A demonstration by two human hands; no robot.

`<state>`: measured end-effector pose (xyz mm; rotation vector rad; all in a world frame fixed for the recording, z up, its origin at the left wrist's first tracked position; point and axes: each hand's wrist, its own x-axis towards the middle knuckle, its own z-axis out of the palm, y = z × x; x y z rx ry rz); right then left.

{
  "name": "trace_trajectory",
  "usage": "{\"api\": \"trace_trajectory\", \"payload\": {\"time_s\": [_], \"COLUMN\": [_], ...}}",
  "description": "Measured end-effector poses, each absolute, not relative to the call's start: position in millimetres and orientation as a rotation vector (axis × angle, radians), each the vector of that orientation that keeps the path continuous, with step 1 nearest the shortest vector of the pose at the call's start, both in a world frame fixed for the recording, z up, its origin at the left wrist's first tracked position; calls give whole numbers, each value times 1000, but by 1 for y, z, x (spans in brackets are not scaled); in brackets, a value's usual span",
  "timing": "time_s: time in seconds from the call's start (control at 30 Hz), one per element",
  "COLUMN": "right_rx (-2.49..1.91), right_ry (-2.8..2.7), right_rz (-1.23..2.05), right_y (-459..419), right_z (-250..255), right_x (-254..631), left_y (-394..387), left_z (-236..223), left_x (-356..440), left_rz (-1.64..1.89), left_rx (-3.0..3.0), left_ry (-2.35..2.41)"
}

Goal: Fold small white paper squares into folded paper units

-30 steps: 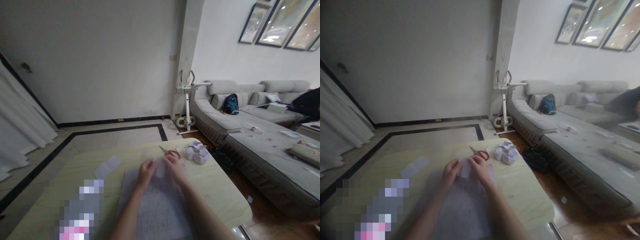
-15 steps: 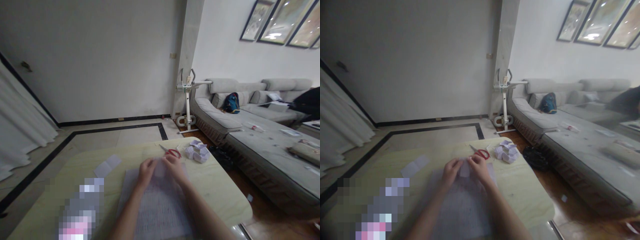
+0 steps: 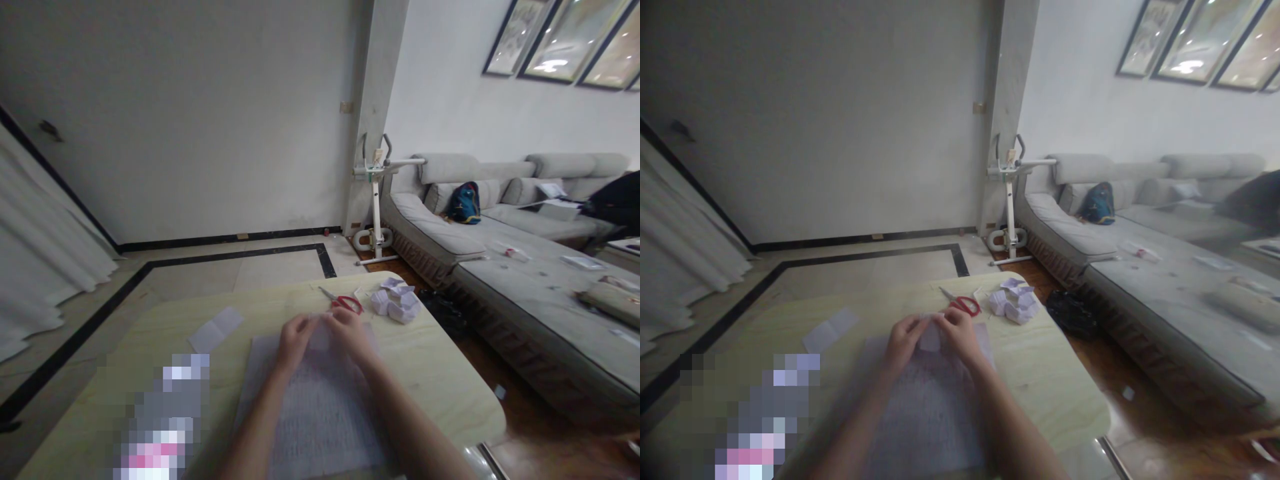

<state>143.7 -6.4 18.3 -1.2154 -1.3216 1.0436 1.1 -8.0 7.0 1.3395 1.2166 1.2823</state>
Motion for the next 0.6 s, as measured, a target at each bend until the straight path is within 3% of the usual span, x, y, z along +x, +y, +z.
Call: {"api": "trace_trajectory", "payload": {"time_s": [0.6], "right_rx": [-1225], "right_ry": [-1336], "right_rz": [1053], "right_y": [-6], "right_z": [18], "right_x": [145], "left_y": [-8], "left_z": [12], "left_x": [1], "left_rz": [1301], "left_rx": [1322], "left_ry": [1191]}}
